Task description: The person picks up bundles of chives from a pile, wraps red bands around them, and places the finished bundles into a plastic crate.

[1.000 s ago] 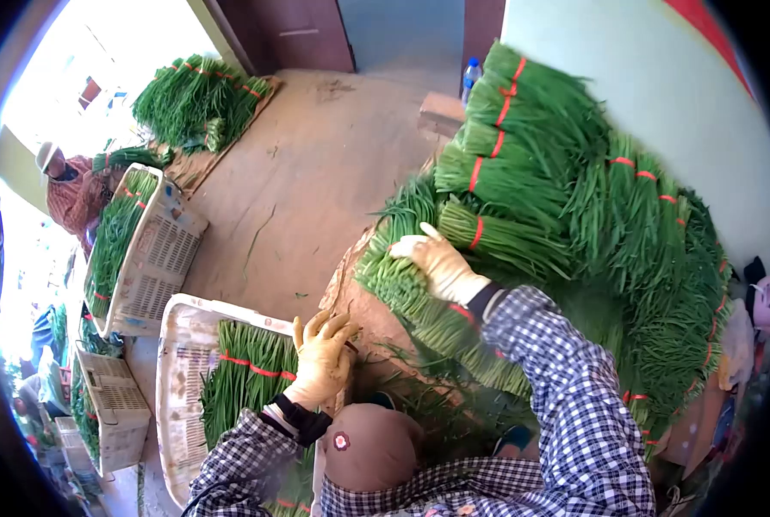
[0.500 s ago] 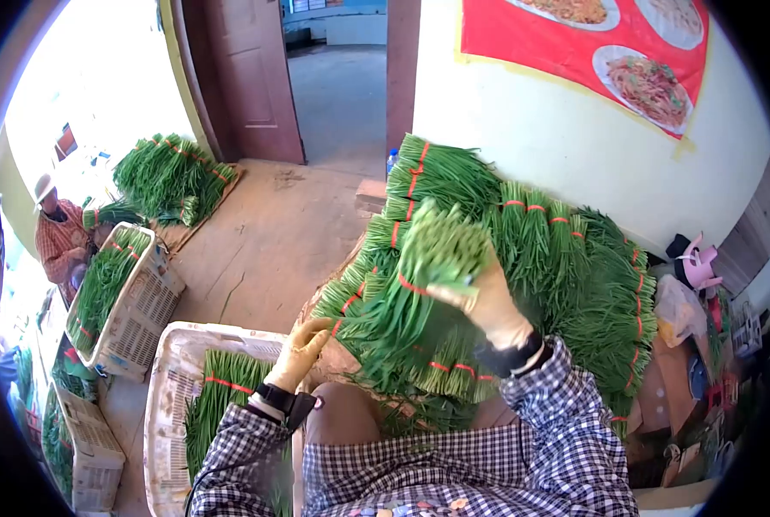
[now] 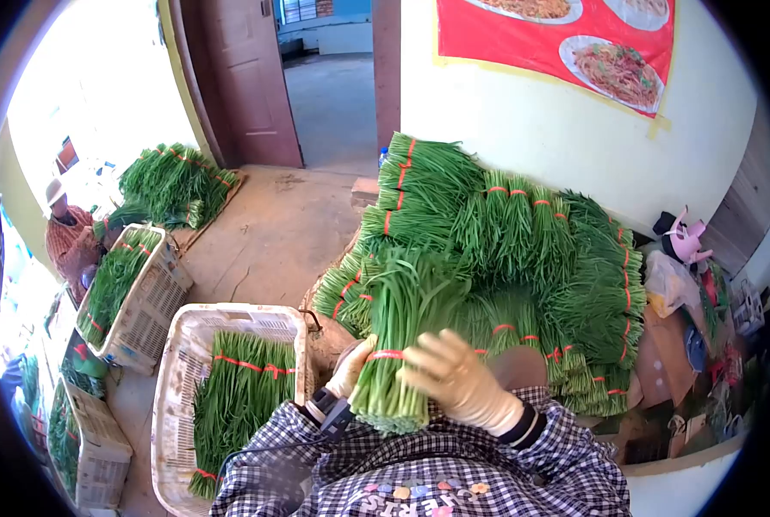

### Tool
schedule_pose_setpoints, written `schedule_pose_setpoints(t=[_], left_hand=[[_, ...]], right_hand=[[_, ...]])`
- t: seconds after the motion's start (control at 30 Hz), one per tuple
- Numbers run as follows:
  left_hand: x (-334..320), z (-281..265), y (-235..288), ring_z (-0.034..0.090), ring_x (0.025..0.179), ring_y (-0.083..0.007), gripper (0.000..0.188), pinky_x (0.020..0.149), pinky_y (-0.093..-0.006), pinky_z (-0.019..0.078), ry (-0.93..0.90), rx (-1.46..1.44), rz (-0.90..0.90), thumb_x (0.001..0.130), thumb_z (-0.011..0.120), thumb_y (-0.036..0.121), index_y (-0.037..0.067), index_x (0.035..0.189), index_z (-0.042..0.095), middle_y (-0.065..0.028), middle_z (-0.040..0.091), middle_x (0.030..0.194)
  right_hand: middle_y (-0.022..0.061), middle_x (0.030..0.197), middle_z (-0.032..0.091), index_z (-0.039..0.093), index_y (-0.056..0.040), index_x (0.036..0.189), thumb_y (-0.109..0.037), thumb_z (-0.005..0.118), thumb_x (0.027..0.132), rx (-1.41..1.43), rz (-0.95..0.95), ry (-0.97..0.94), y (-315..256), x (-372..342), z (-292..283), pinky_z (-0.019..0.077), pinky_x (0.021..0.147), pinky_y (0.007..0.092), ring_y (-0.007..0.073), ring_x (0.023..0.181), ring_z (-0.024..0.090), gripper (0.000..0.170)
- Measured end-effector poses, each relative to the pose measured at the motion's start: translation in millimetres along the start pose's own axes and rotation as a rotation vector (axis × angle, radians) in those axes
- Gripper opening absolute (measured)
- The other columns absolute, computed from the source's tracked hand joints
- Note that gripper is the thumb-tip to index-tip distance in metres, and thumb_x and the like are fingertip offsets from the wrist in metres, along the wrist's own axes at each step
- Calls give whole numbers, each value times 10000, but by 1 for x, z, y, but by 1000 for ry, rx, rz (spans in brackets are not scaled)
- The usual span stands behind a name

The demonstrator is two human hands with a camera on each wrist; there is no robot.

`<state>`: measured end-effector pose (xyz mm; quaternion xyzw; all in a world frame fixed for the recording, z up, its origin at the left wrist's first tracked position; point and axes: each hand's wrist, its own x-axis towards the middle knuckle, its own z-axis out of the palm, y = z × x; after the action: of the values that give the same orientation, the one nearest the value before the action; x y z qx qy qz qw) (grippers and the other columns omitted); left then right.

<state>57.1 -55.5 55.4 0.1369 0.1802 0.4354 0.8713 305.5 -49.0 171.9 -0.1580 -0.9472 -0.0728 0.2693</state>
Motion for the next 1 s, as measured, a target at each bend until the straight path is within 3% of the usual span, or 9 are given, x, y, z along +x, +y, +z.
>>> schedule_pose_setpoints(t=[0.23,0.37,0.43,0.5,0.57,0.6,0.73,0.83,1.0], left_hand=[[-43,48,38,548,1356,-227,825,1169,-426,427,33,460,245,885,797,78,109,1594,377,-56,575,1470],[-79,78,81,535,1359,-224,918,1186,-392,396,56,787,144,827,812,57,59,1612,338,-74,570,1470],[-91,77,95,488,1406,-234,966,1211,-388,359,35,874,6,842,827,112,41,1636,282,-91,524,1517],[-98,67,94,358,1497,-233,1043,1245,-379,293,58,1001,-9,903,834,254,20,1672,171,-122,381,1628],[-101,57,81,331,1505,-223,1060,1251,-369,275,186,1275,103,911,839,298,7,1671,159,-127,343,1652],[-95,49,73,369,1474,-222,1047,1240,-366,295,190,1359,190,908,845,309,-7,1659,188,-138,392,1622],[-76,12,50,676,1109,-158,521,998,-328,546,344,906,185,984,749,203,-3,1430,576,-88,718,1235],[-66,-11,45,705,1016,-153,408,909,-315,586,450,693,238,989,736,172,19,1355,640,-73,735,1183],[-64,-32,49,708,1053,-192,397,940,-334,593,459,413,261,1034,643,118,58,1422,584,-90,707,1254]], right_hand=[[208,1624,413,214,-23,1649,-517,708,984,1197,1041,-2,23,-34,20,396,1211,474,323,1468,452,964],[205,1585,464,317,-32,1617,-409,707,1006,1883,876,234,18,1,47,456,1159,473,302,1392,534,817],[163,1482,571,509,-44,1507,-215,694,1008,543,328,9,29,-5,73,488,1127,436,280,1330,577,559],[138,1379,636,613,-42,1404,-71,658,985,723,530,-24,25,-58,166,511,1097,397,266,1270,608,423],[163,1319,683,765,-76,1168,-104,561,1018,1201,-175,719,17,-93,241,487,1083,513,324,1127,674,254],[163,1319,683,765,-76,1168,-104,561,1018,1225,-156,710,12,-109,244,487,1083,513,324,1127,674,254],[179,1403,627,524,-25,1497,-35,500,1053,966,167,-165,17,-175,231,557,987,298,233,1157,660,444],[186,1366,657,525,-14,1499,26,469,1041,752,681,-841,-23,-25,74,539,1031,297,257,1114,685,463],[178,1563,534,587,-21,1460,103,488,998,1147,1008,-608,-31,-30,54,352,1260,368,285,1447,514,489]])
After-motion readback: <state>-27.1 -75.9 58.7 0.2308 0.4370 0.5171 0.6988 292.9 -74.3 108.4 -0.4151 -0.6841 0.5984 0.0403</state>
